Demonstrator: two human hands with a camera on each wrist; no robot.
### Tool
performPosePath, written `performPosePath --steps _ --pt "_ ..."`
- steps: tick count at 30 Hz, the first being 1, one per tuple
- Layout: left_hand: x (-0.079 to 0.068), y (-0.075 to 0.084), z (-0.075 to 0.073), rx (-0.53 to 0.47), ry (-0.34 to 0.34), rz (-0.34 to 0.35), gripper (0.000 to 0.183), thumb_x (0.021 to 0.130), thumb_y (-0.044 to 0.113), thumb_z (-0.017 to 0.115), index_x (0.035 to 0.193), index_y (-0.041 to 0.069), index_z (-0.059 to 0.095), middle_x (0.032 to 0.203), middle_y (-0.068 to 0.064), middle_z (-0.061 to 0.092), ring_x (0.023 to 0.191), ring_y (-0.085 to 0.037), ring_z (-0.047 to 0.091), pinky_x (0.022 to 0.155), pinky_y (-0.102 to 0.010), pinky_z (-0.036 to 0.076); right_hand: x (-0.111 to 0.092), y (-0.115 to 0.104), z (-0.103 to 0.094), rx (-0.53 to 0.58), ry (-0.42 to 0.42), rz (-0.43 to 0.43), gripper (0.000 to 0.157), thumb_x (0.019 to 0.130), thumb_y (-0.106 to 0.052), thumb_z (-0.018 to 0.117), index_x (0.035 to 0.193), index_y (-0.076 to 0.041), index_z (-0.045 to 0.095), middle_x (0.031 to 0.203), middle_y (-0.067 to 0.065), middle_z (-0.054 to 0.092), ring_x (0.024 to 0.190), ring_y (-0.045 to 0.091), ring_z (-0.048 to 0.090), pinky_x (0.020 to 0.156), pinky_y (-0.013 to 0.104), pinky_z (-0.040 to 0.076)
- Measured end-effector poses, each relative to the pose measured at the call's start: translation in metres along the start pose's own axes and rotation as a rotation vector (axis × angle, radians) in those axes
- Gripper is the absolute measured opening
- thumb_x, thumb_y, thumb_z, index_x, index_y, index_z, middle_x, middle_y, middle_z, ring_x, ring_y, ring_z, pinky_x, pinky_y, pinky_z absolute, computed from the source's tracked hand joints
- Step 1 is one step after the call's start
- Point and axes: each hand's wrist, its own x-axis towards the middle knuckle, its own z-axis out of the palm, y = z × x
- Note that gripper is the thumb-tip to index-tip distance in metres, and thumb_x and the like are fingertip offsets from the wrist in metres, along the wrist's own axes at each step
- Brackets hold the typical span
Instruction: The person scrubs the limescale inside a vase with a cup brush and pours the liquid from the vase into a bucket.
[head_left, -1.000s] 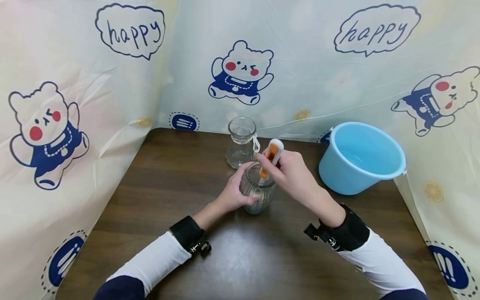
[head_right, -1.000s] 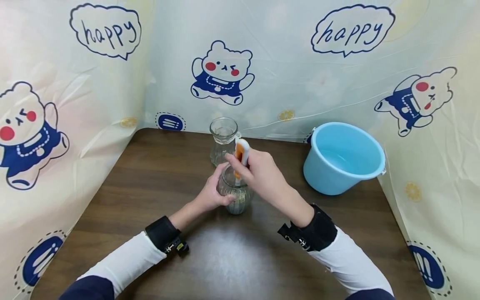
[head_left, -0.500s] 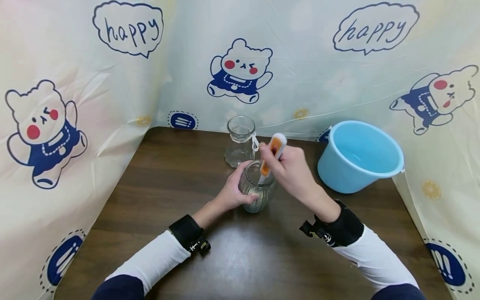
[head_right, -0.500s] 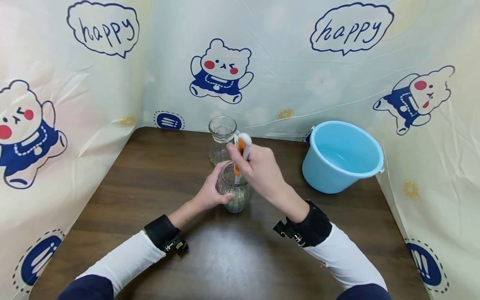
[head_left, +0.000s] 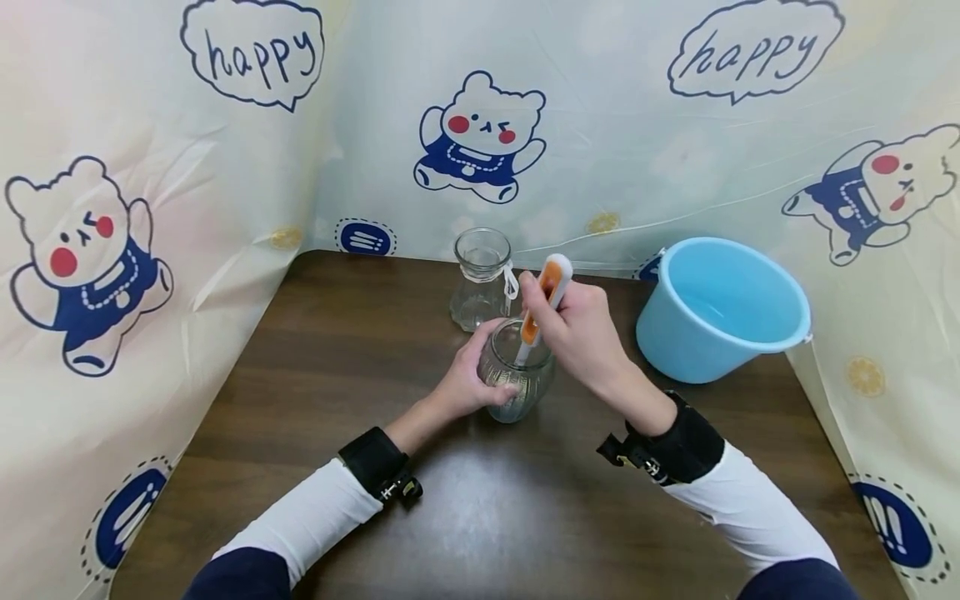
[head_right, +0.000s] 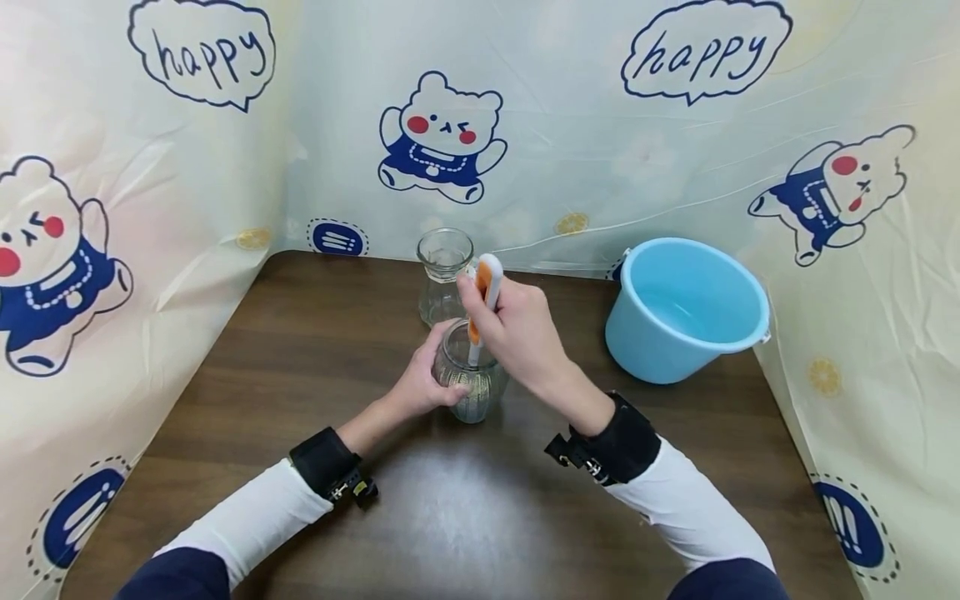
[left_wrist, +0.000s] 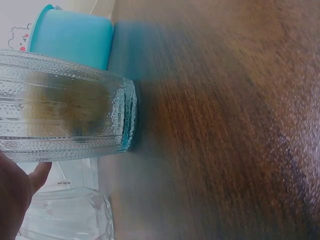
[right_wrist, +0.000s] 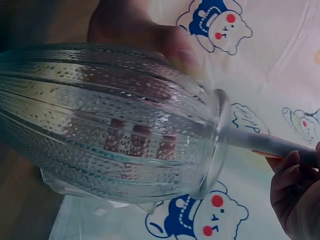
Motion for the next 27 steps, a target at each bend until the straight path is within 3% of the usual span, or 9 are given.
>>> performPosePath --steps 2,7,9,12,15,18,20,24,27 --pt "0.0 0.001 0.0 0.005 0.001 -0.004 0.091 0.069 0.028 0.084 0.148 0.007 0.045 0.138 -0.02 0.06 0.12 -0.042 0.059 0.107 -0.049 0.047 0.003 -0.001 -0.004 0.007 0.02 -0.009 0.036 0.106 -0.022 0.057 0.079 -0.004 0.07 0.067 0.003 0.069 0.057 0.012 0.064 0.055 0.026 0.054" --pt "0.002 0.005 -0.001 0.022 0.011 -0.004 0.092 0.067 0.028 0.085 0.147 0.008 0.046 0.139 -0.016 0.061 0.122 -0.029 0.059 0.108 -0.042 0.046 0.021 -0.025 -0.032 0.099 0.195 -0.076 0.041 0.107 -0.025 0.057 0.08 0.003 0.068 0.073 0.009 0.073 0.064 0.01 0.071 0.059 0.022 0.057" --pt "0.003 0.005 -0.001 0.027 0.014 0.001 0.091 0.067 0.028 0.085 0.147 0.008 0.046 0.139 -0.015 0.061 0.122 -0.028 0.059 0.107 -0.04 0.045 0.023 -0.03 -0.034 0.131 0.249 -0.089 0.043 0.107 -0.028 0.058 0.081 0.004 0.067 0.073 0.01 0.071 0.066 0.01 0.071 0.061 0.023 0.058" --pt "0.003 0.004 0.0 0.03 0.013 0.005 0.092 0.067 0.031 0.085 0.147 0.008 0.046 0.138 -0.016 0.061 0.122 -0.028 0.059 0.108 -0.041 0.046 0.019 -0.023 -0.025 0.088 0.23 -0.09 0.04 0.107 -0.024 0.057 0.079 0.003 0.067 0.071 0.01 0.071 0.062 0.012 0.07 0.058 0.022 0.057" --pt "0.002 0.003 0.002 0.029 0.01 0.005 0.093 0.068 0.035 0.084 0.147 0.006 0.045 0.137 -0.018 0.061 0.121 -0.032 0.059 0.107 -0.043 0.047 0.01 -0.012 -0.009 0.029 0.12 -0.055 0.033 0.105 -0.016 0.059 0.078 0.0 0.068 0.068 0.007 0.069 0.055 0.014 0.064 0.053 0.021 0.052" --pt "0.001 0.002 0.004 0.029 0.005 0.003 0.093 0.07 0.035 0.084 0.148 0.005 0.044 0.137 -0.02 0.06 0.121 -0.036 0.059 0.107 -0.044 0.047 0.004 -0.007 0.0 0.0 0.043 -0.045 0.032 0.104 -0.018 0.061 0.078 -0.001 0.068 0.063 0.004 0.065 0.052 0.012 0.057 0.05 0.019 0.045" --pt "0.001 0.002 0.005 0.029 0.001 -0.004 0.093 0.069 0.033 0.085 0.148 0.005 0.044 0.138 -0.02 0.059 0.122 -0.036 0.059 0.108 -0.043 0.046 0.006 -0.011 -0.002 0.031 0.076 -0.078 0.038 0.106 -0.024 0.059 0.078 0.0 0.068 0.064 0.005 0.065 0.053 0.012 0.059 0.052 0.019 0.047" --pt "0.0 0.001 0.006 0.034 0.011 -0.017 0.094 0.067 0.031 0.084 0.148 0.006 0.044 0.139 -0.019 0.06 0.122 -0.032 0.058 0.107 -0.042 0.046 0.014 -0.028 -0.014 0.154 0.236 -0.176 0.053 0.108 -0.039 0.055 0.077 0.003 0.066 0.067 0.01 0.068 0.06 0.017 0.068 0.06 0.021 0.056" --pt "-0.001 0.0 0.005 0.034 0.02 -0.021 0.095 0.067 0.036 0.083 0.148 0.007 0.044 0.138 -0.019 0.06 0.121 -0.03 0.058 0.106 -0.041 0.047 0.013 -0.03 -0.013 0.227 0.25 -0.187 0.055 0.108 -0.042 0.055 0.079 0.004 0.066 0.069 0.011 0.068 0.061 0.02 0.069 0.062 0.024 0.058"
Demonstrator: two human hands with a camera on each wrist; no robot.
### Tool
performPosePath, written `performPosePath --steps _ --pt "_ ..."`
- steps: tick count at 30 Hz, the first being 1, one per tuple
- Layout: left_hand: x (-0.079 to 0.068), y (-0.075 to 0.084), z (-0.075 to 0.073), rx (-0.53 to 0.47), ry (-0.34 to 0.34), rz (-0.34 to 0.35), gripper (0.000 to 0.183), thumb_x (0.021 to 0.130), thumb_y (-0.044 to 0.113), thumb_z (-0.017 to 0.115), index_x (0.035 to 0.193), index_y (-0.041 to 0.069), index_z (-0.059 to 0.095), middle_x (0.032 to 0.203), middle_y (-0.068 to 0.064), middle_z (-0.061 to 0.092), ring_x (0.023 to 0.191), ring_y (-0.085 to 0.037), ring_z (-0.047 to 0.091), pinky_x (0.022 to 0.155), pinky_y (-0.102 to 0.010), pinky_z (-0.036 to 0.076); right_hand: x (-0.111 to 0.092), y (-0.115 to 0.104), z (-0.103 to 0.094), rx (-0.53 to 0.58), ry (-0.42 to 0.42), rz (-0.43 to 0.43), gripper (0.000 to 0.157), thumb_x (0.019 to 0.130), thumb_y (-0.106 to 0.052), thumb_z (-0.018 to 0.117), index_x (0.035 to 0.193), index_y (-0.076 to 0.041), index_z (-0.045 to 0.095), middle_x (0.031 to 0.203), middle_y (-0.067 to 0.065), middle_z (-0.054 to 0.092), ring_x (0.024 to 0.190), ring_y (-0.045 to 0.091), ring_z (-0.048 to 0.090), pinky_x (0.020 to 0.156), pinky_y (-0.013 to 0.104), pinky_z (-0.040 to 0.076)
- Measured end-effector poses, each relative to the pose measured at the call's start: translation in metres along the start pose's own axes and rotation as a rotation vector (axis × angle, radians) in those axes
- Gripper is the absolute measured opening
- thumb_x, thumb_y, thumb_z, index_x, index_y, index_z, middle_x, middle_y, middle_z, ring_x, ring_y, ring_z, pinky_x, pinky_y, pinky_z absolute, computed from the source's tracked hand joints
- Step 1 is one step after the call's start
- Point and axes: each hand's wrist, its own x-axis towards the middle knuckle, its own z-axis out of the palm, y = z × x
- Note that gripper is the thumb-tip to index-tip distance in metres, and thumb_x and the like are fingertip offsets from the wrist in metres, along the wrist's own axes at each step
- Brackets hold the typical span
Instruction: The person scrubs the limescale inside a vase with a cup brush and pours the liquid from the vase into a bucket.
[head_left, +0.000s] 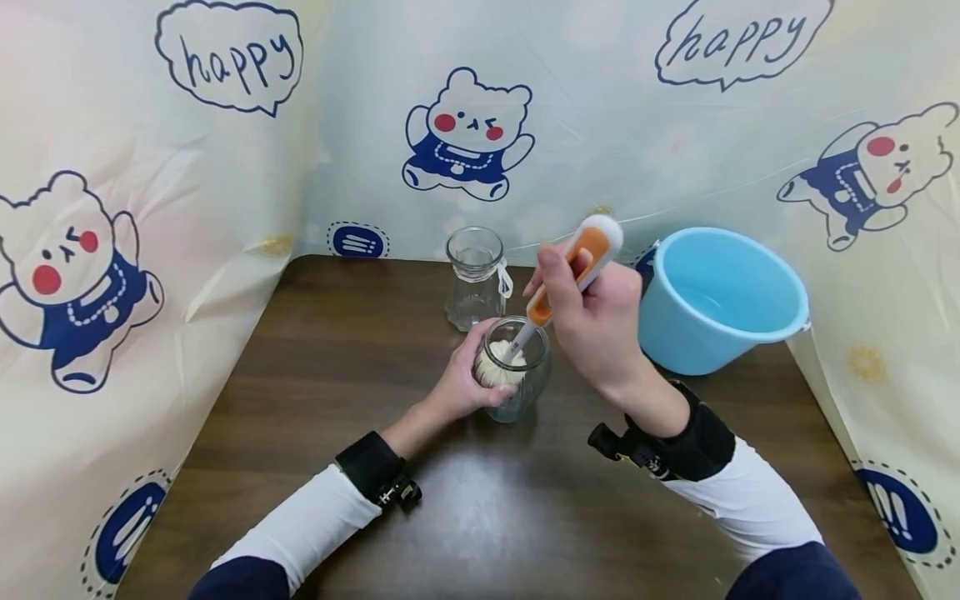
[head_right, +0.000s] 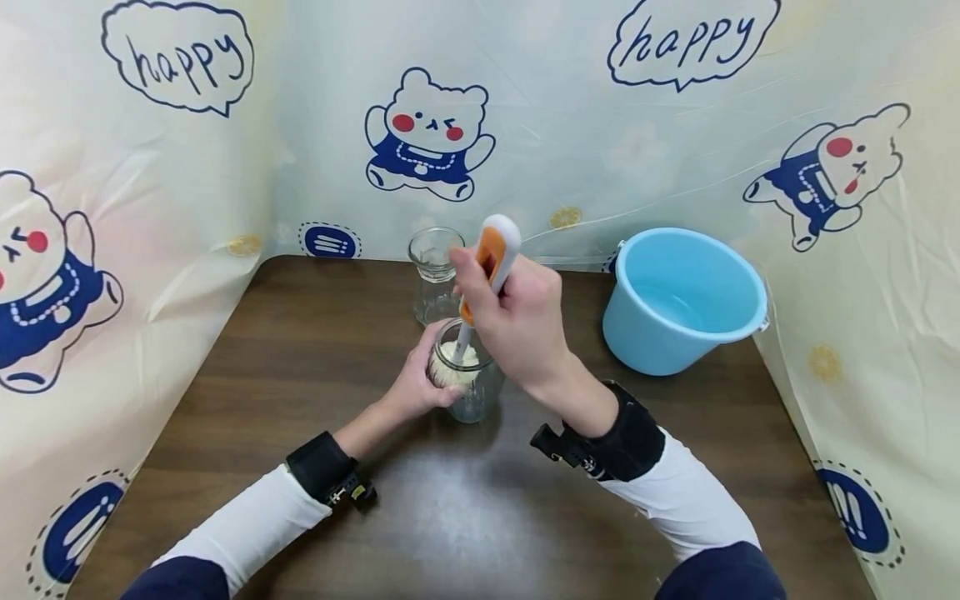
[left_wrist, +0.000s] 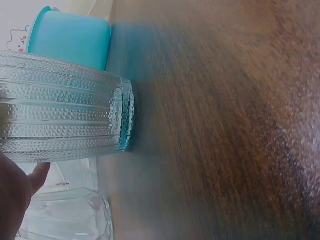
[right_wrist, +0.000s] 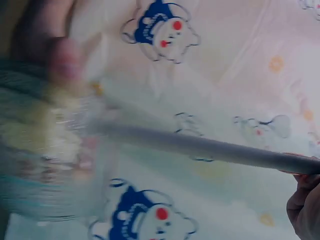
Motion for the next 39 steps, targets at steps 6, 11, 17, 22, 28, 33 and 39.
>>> performPosePath --steps 6,11,17,22,28,33,39 --pt "-0.001 -0.002 0.001 -0.022 -0.02 0.006 0.094 0.071 0.037 0.084 0.149 0.007 0.042 0.138 -0.019 0.059 0.12 -0.038 0.059 0.106 -0.046 0.048 -0.024 0.029 0.008 -0.084 -0.203 0.187 0.029 0.105 -0.017 0.062 0.081 -0.001 0.068 0.069 0.006 0.066 0.059 0.014 0.061 0.056 0.023 0.051" --pt "-0.001 -0.004 0.003 -0.046 -0.024 0.026 0.091 0.069 0.027 0.084 0.148 0.007 0.044 0.137 -0.02 0.06 0.119 -0.043 0.059 0.105 -0.051 0.049 -0.027 0.036 0.005 -0.209 -0.299 0.183 0.038 0.107 -0.028 0.06 0.078 -0.004 0.066 0.065 0.003 0.06 0.056 0.011 0.056 0.053 0.024 0.046" --pt "0.001 0.002 0.004 -0.012 -0.012 0.026 0.093 0.065 0.021 0.085 0.147 0.001 0.045 0.137 -0.024 0.06 0.121 -0.043 0.059 0.106 -0.054 0.047 -0.009 0.022 -0.011 -0.254 -0.166 0.01 0.057 0.11 -0.045 0.049 0.075 -0.003 0.065 0.064 0.007 0.066 0.053 0.012 0.061 0.05 0.018 0.045" --pt "0.004 0.027 -0.003 -0.02 -0.015 0.024 0.086 0.067 0.015 0.082 0.142 -0.007 0.044 0.133 -0.032 0.058 0.117 -0.049 0.058 0.104 -0.05 0.048 -0.022 0.033 -0.005 -0.277 -0.217 0.072 0.033 0.106 -0.02 0.061 0.079 -0.002 0.066 0.065 0.007 0.064 0.055 0.012 0.058 0.05 0.02 0.043" --pt "0.006 0.006 0.0 -0.011 -0.013 0.03 0.093 0.067 0.022 0.084 0.147 -0.001 0.043 0.138 -0.027 0.058 0.121 -0.047 0.058 0.106 -0.056 0.046 -0.021 0.033 -0.002 -0.327 -0.262 0.1 0.025 0.102 -0.013 0.066 0.079 -0.002 0.066 0.063 0.005 0.06 0.054 0.013 0.055 0.05 0.025 0.043" --pt "0.007 0.0 -0.002 -0.009 -0.005 0.041 0.092 0.066 0.027 0.086 0.147 0.005 0.046 0.138 -0.019 0.061 0.122 -0.037 0.059 0.107 -0.05 0.047 0.002 0.008 -0.013 -0.341 -0.239 0.017 0.035 0.105 -0.022 0.063 0.076 -0.003 0.064 0.065 0.007 0.064 0.055 0.013 0.058 0.051 0.022 0.043" --pt "0.003 0.0 -0.004 0.006 -0.017 0.035 0.091 0.07 0.034 0.083 0.148 0.006 0.045 0.138 -0.018 0.06 0.121 -0.034 0.059 0.106 -0.042 0.047 -0.013 0.02 -0.003 -0.365 -0.322 0.142 0.033 0.104 -0.019 0.065 0.075 -0.004 0.063 0.061 0.004 0.056 0.054 0.013 0.053 0.05 0.026 0.04"
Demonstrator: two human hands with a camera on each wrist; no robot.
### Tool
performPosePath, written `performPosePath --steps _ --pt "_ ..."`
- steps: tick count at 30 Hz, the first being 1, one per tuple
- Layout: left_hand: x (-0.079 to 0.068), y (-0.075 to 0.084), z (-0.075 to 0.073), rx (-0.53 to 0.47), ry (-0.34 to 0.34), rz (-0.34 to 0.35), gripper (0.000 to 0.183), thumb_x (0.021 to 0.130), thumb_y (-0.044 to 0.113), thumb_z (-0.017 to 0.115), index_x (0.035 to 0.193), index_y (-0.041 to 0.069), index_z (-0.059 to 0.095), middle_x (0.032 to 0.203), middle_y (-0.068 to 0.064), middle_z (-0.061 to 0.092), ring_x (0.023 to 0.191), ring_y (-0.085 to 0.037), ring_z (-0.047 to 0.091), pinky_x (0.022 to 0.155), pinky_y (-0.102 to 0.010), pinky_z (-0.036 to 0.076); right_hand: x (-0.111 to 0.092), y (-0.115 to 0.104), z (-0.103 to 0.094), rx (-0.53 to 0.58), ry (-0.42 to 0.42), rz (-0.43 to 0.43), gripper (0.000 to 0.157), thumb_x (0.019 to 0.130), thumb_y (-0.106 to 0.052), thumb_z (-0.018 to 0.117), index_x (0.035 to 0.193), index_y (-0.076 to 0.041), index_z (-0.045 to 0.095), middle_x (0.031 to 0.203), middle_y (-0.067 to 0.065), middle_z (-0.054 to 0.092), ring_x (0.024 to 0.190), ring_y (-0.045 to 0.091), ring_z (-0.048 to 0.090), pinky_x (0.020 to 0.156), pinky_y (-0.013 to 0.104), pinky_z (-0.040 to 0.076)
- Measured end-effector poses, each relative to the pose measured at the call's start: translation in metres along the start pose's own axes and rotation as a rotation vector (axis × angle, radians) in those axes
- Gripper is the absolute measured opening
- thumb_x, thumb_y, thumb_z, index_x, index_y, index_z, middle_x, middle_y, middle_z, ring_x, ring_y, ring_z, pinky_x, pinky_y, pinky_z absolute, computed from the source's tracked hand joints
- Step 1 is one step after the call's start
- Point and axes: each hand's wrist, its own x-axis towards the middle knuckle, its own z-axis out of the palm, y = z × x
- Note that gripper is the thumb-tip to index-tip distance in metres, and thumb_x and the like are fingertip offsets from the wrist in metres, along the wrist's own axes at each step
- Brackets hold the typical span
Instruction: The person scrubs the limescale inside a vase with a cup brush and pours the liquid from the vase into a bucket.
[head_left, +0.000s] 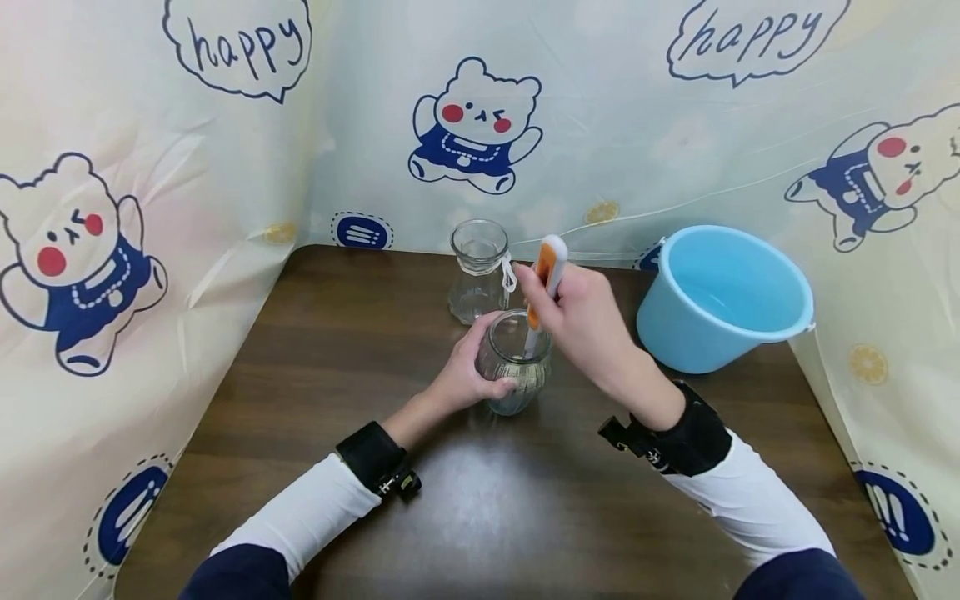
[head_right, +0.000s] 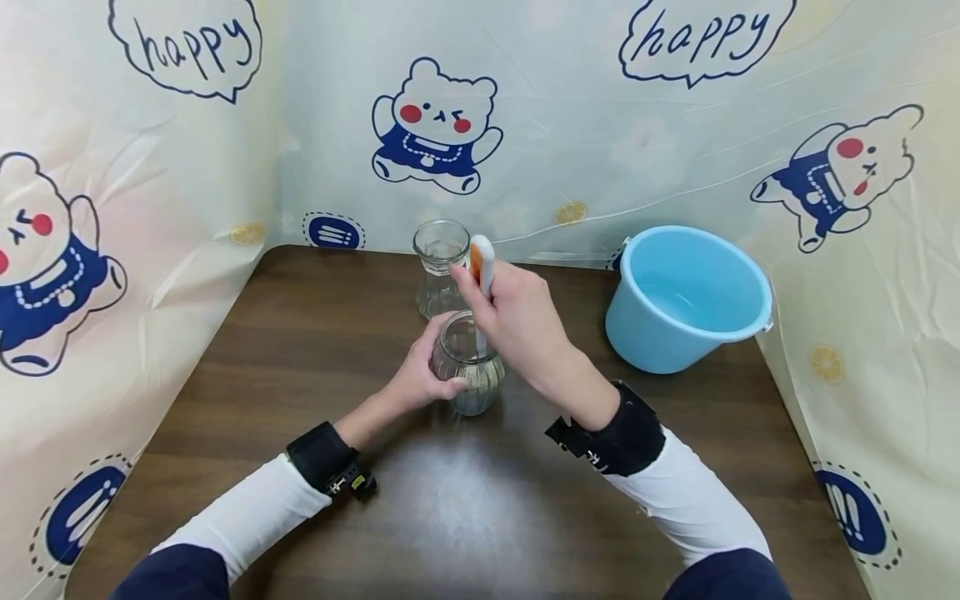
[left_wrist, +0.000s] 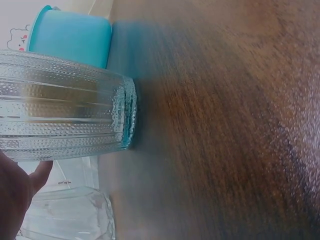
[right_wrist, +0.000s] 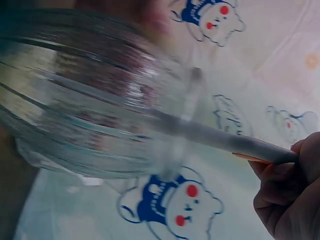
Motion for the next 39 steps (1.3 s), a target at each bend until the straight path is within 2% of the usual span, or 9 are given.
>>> performPosePath --steps 4,11,14,17,20,22,27,32,39 --pt "0.0 0.0 0.001 -0.008 0.0 -0.002 0.091 0.07 0.036 0.082 0.148 0.006 0.044 0.137 -0.018 0.06 0.12 -0.034 0.059 0.106 -0.046 0.048 0.0 0.002 -0.001 -0.008 -0.004 0.037 0.034 0.105 -0.02 0.063 0.075 -0.005 0.063 0.059 0.003 0.055 0.051 0.013 0.05 0.048 0.028 0.041" --pt "0.002 0.006 0.002 -0.052 0.022 -0.005 0.093 0.065 0.018 0.084 0.147 -0.001 0.044 0.139 -0.026 0.058 0.124 -0.044 0.057 0.108 -0.059 0.044 0.018 -0.026 -0.041 -0.004 0.065 -0.045 0.029 0.103 -0.017 0.067 0.078 -0.002 0.067 0.064 0.005 0.065 0.051 0.009 0.053 0.047 0.02 0.038" --pt "0.003 0.022 0.0 -0.058 0.02 -0.014 0.09 0.066 0.012 0.084 0.144 -0.006 0.044 0.138 -0.031 0.057 0.125 -0.048 0.055 0.108 -0.062 0.043 0.021 -0.03 -0.052 -0.009 0.107 -0.085 0.026 0.102 -0.013 0.067 0.08 0.001 0.068 0.068 0.009 0.068 0.055 0.014 0.062 0.052 0.014 0.043" --pt "0.003 0.038 -0.002 -0.051 0.01 -0.03 0.087 0.067 0.01 0.084 0.142 -0.008 0.045 0.136 -0.03 0.058 0.123 -0.045 0.057 0.108 -0.055 0.045 0.018 -0.031 -0.061 -0.002 0.176 -0.084 0.023 0.102 -0.011 0.066 0.085 0.004 0.069 0.075 0.012 0.072 0.064 0.016 0.069 0.059 0.012 0.049" --pt "0.001 0.048 -0.003 -0.038 0.001 -0.043 0.084 0.068 0.01 0.083 0.141 -0.007 0.046 0.134 -0.028 0.06 0.12 -0.038 0.059 0.107 -0.045 0.046 0.012 -0.033 -0.067 0.055 0.259 -0.048 0.029 0.104 -0.016 0.065 0.086 0.007 0.068 0.079 0.013 0.074 0.071 0.011 0.071 0.063 0.014 0.051" --pt "-0.002 0.05 -0.004 -0.038 0.002 -0.048 0.083 0.068 0.01 0.083 0.141 -0.006 0.046 0.134 -0.028 0.06 0.119 -0.035 0.059 0.106 -0.04 0.046 0.009 -0.034 -0.07 0.14 0.316 -0.028 0.036 0.105 -0.021 0.064 0.087 0.009 0.067 0.078 0.01 0.073 0.073 0.007 0.071 0.065 0.017 0.054" --pt "-0.003 0.052 -0.006 -0.044 0.003 -0.05 0.084 0.069 0.01 0.083 0.142 -0.005 0.046 0.137 -0.027 0.059 0.121 -0.035 0.058 0.107 -0.041 0.046 0.007 -0.036 -0.08 0.372 0.469 -0.035 0.042 0.103 -0.02 0.064 0.082 0.017 0.059 0.071 0.004 0.069 0.07 0.013 0.072 0.061 0.019 0.053" --pt "-0.001 0.053 -0.006 -0.041 0.003 -0.057 0.084 0.07 0.01 0.083 0.143 -0.005 0.046 0.138 -0.026 0.059 0.121 -0.037 0.058 0.107 -0.041 0.046 0.005 -0.04 -0.097 0.441 0.609 -0.027 0.035 0.099 -0.009 0.062 0.076 0.018 0.059 0.072 0.006 0.072 0.061 0.014 0.07 0.052 0.016 0.047" --pt "-0.002 0.049 -0.005 -0.029 0.005 -0.073 0.084 0.069 0.01 0.084 0.143 -0.004 0.045 0.137 -0.026 0.059 0.12 -0.037 0.059 0.106 -0.043 0.047 -0.006 -0.041 -0.109 0.497 0.693 0.009 0.032 0.097 -0.006 0.06 0.075 0.016 0.062 0.074 0.012 0.074 0.057 0.014 0.068 0.05 0.014 0.044"
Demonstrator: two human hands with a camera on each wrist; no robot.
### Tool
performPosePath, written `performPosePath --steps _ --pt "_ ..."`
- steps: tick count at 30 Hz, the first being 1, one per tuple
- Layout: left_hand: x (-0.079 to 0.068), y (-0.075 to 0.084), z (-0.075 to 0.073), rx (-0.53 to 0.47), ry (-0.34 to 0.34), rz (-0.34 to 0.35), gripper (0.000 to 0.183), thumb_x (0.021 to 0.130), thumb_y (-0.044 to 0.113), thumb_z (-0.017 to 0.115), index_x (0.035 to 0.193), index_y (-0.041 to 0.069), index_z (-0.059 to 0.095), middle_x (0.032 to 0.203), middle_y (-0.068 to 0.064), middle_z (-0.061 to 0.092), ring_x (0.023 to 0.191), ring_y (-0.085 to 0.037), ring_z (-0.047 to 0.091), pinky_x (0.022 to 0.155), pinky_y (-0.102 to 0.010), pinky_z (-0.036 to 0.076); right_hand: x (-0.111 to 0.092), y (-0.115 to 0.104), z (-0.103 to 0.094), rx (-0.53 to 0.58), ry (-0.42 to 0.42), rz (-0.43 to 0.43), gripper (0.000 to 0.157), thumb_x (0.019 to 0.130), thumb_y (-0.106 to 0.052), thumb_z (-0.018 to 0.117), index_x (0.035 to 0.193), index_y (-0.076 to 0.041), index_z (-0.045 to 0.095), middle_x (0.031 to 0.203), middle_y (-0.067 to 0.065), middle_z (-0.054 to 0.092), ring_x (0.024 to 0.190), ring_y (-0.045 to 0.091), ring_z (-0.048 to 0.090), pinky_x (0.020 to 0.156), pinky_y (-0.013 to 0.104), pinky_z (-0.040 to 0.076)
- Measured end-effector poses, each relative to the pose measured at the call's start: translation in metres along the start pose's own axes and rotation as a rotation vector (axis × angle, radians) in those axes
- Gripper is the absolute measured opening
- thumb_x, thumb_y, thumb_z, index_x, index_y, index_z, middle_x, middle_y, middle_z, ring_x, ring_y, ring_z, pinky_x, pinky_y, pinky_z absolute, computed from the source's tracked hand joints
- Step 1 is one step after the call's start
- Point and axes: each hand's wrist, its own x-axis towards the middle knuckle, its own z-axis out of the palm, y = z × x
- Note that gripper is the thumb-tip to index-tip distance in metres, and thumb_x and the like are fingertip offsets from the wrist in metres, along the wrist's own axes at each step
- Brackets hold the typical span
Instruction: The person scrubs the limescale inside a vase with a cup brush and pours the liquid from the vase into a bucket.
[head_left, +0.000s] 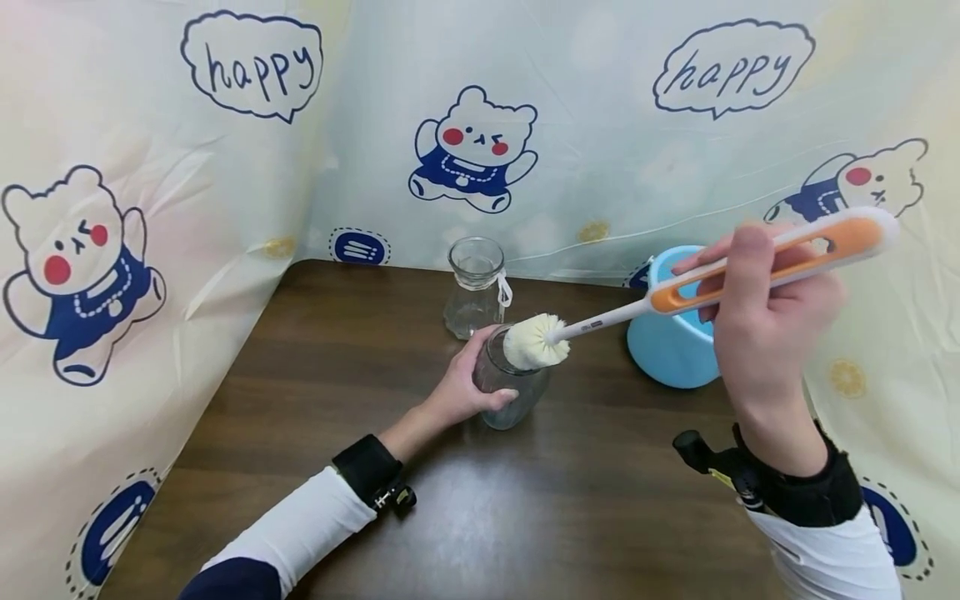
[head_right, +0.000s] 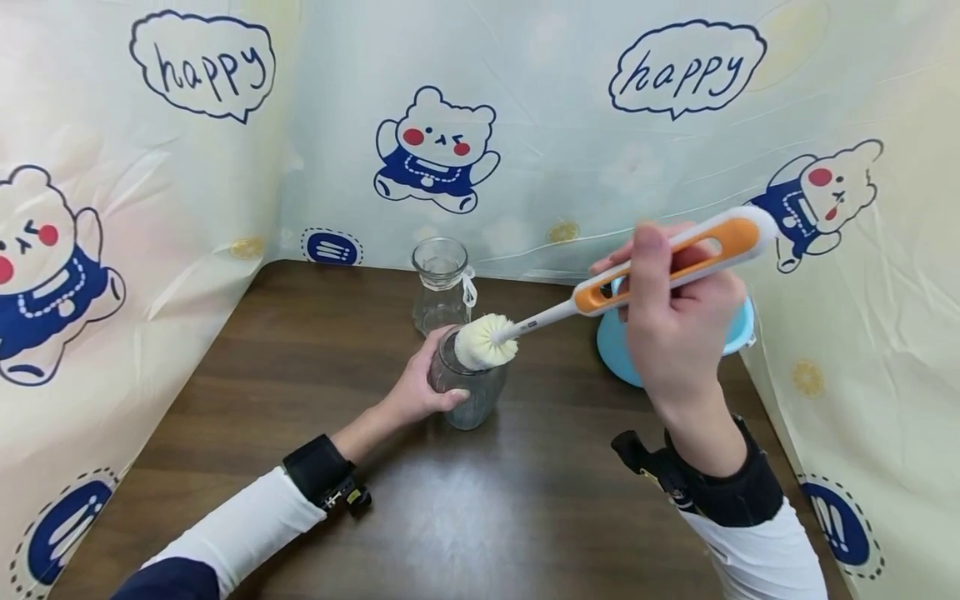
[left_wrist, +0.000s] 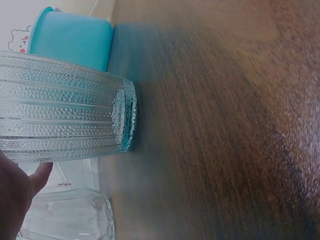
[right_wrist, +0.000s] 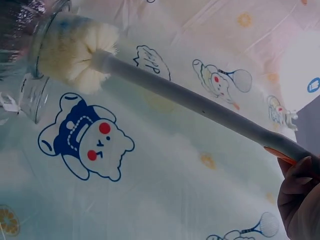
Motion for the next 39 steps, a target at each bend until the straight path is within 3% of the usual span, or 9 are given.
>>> performPosePath --steps 6,10,13,16,21,26,29,32,39 --pt "0.001 -0.038 0.005 0.009 -0.008 0.007 0.092 0.069 0.014 0.087 0.149 0.003 0.043 0.14 -0.023 0.059 0.123 -0.039 0.059 0.107 -0.047 0.046 0.006 -0.001 -0.029 -0.087 0.097 0.007 0.039 0.101 -0.009 0.058 0.073 0.017 0.061 0.075 0.015 0.074 0.055 0.016 0.067 0.047 0.014 0.041" --pt "-0.002 -0.044 0.002 -0.006 -0.005 0.023 0.091 0.069 0.018 0.088 0.149 0.009 0.045 0.141 -0.016 0.06 0.125 -0.035 0.059 0.107 -0.047 0.047 0.008 -0.001 -0.044 -0.068 0.132 0.032 0.042 0.102 -0.009 0.058 0.069 0.018 0.058 0.069 0.017 0.072 0.054 0.019 0.067 0.043 0.016 0.037" --pt "-0.003 -0.045 0.001 -0.011 -0.006 0.024 0.09 0.071 0.026 0.088 0.149 0.013 0.045 0.142 -0.012 0.06 0.126 -0.031 0.059 0.108 -0.046 0.046 0.005 0.0 -0.053 -0.179 0.091 0.082 0.043 0.103 -0.011 0.056 0.071 0.018 0.06 0.07 0.013 0.072 0.049 0.015 0.062 0.043 0.016 0.036" --pt "-0.003 -0.044 0.001 -0.007 -0.012 0.02 0.09 0.072 0.032 0.087 0.15 0.015 0.045 0.143 -0.009 0.06 0.126 -0.027 0.058 0.109 -0.046 0.045 -0.001 0.003 -0.061 -0.404 -0.036 0.163 0.042 0.105 -0.017 0.055 0.077 0.013 0.066 0.073 0.003 0.075 0.046 0.01 0.056 0.045 0.015 0.041" --pt "-0.002 -0.045 0.003 -0.007 -0.009 0.015 0.091 0.072 0.033 0.087 0.15 0.015 0.045 0.143 -0.009 0.059 0.127 -0.027 0.058 0.11 -0.048 0.045 -0.009 0.029 -0.075 -0.593 -0.351 0.202 0.032 0.106 -0.018 0.058 0.084 0.001 0.071 0.074 -0.011 0.071 0.051 0.004 0.058 0.048 0.014 0.045" --pt "-0.002 -0.045 0.004 -0.007 -0.005 0.014 0.091 0.073 0.04 0.087 0.15 0.015 0.045 0.143 -0.009 0.06 0.127 -0.026 0.058 0.11 -0.047 0.045 -0.017 0.064 -0.083 -0.751 -0.586 0.177 0.032 0.106 -0.023 0.061 0.079 -0.007 0.069 0.068 -0.001 0.07 0.045 0.005 0.05 0.04 0.022 0.036" --pt "-0.002 -0.045 0.004 -0.005 -0.005 0.012 0.091 0.072 0.038 0.087 0.15 0.015 0.045 0.143 -0.009 0.06 0.127 -0.027 0.058 0.109 -0.049 0.045 -0.026 0.083 -0.086 -0.822 -0.701 0.185 0.035 0.107 -0.025 0.061 0.076 -0.008 0.065 0.067 0.004 0.069 0.044 0.008 0.049 0.039 0.025 0.034" --pt "-0.003 -0.045 0.004 0.004 -0.006 0.015 0.09 0.072 0.038 0.086 0.15 0.015 0.045 0.142 -0.009 0.06 0.126 -0.028 0.058 0.108 -0.05 0.045 -0.036 0.101 -0.088 -0.881 -0.795 0.233 0.039 0.107 -0.029 0.06 0.072 -0.01 0.059 0.062 0.0 0.062 0.047 0.011 0.05 0.043 0.027 0.039" --pt "-0.003 -0.045 0.005 0.002 -0.002 0.022 0.089 0.072 0.03 0.087 0.15 0.016 0.046 0.142 -0.01 0.06 0.125 -0.029 0.058 0.107 -0.047 0.046 -0.048 0.139 -0.092 -0.924 -0.959 0.479 0.044 0.106 -0.032 0.061 0.069 -0.008 0.055 0.055 0.0 0.056 0.05 0.016 0.056 0.049 0.031 0.047"
